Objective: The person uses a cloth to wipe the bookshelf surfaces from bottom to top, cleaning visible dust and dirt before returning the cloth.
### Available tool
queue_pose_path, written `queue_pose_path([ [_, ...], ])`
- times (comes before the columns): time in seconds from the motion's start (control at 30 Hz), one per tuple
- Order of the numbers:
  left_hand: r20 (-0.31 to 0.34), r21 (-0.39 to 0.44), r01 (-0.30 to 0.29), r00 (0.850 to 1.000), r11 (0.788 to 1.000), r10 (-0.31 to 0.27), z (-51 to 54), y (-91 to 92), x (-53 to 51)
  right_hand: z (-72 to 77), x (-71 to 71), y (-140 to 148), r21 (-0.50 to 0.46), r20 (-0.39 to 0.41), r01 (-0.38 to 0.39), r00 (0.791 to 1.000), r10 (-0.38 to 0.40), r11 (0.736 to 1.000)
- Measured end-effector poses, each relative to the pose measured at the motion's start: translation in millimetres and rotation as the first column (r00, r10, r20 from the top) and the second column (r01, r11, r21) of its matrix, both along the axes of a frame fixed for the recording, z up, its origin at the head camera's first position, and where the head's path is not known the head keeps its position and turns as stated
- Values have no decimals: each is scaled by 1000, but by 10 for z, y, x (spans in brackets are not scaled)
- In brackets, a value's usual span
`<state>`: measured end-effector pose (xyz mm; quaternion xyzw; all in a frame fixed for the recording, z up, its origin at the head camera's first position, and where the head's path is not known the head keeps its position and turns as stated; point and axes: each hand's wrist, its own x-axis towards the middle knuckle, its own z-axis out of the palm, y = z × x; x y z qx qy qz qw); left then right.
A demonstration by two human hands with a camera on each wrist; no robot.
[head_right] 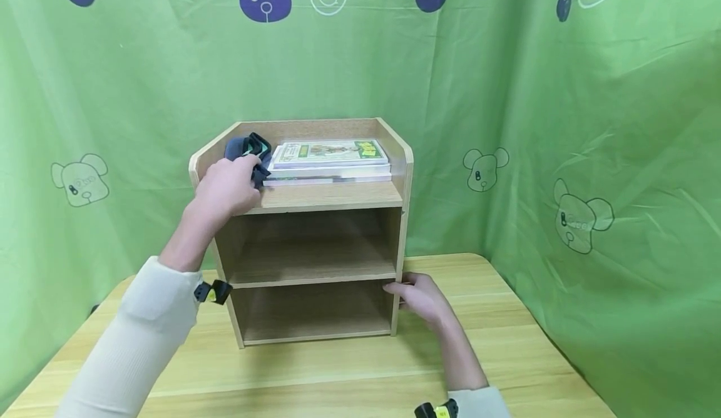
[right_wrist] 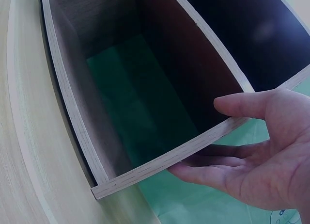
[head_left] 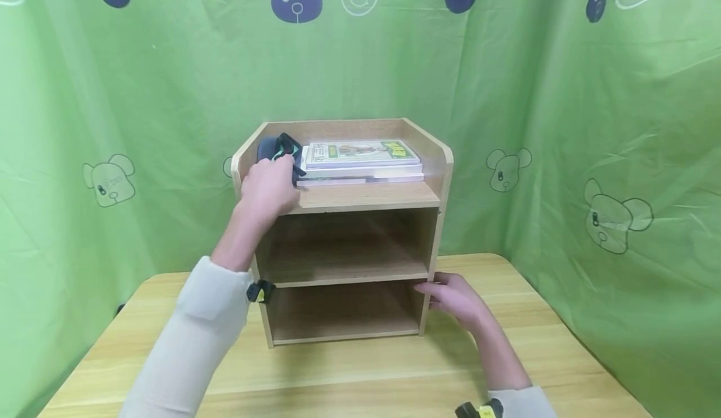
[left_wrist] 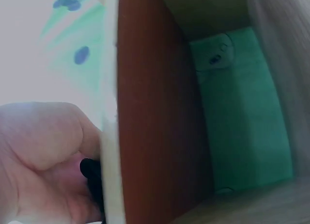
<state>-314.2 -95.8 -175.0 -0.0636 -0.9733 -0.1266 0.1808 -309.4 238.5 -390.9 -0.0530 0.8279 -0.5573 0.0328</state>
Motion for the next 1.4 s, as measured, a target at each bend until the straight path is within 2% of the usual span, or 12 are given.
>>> queue_pose_path([
  [0.13, -35, -15, 17, 999, 1000, -18, -38, 4, 123, 5, -2, 0, -6, -3, 0, 1000, 0, 1000],
  [0.27, -101, 0, 33, 994, 999, -33, -103, 0, 142, 7, -1, -2, -7, 0, 1, 1000, -1, 1000],
  [0.43, -287, -2, 88, 954, 996, -85, -152, -48, 94, 2, 12, -2, -9, 9, -1, 1000, 2, 1000],
  [0.63, -507, 14, 154, 853, 988, -126, 52, -115, 205, 1, 28, -5, -4, 20, -11, 1000, 11, 1000],
  [0.73, -629, 73, 189, 771, 979, -102, 252, -165, 315, 8, 21, -5, -11, 15, -5, 1000, 6, 1000],
  [0.8, -706, 112, 213, 705, 971, -74, 375, -199, 375, 11, 16, -2, -11, 12, -1, 1000, 1, 1000],
  [0.87, -746, 140, 199, 665, 970, -29, 461, -234, 429, 9, 13, 2, -10, 11, 2, 1000, -2, 1000],
  [0.9, -747, 153, 175, 665, 973, -2, 489, -250, 452, 11, 14, 3, -10, 11, 3, 1000, -3, 1000],
  [0.97, -717, 165, 111, 695, 980, 42, 505, -281, 477, 7, 10, 5, -9, 11, 3, 1000, -3, 1000],
  [1.13, -564, 98, -19, 822, 995, 71, 373, -333, 403, -6, 8, 13, -9, 13, 5, 1000, -5, 1000],
  [1.27, -465, 19, -27, 885, 999, 32, 258, -321, 348, -4, 15, 12, -2, 19, 6, 1000, -6, 1000],
  [1.4, -355, -7, -5, 935, 1000, 3, 261, -279, 369, 10, 13, 10, 2, 21, 6, 1000, -6, 1000],
])
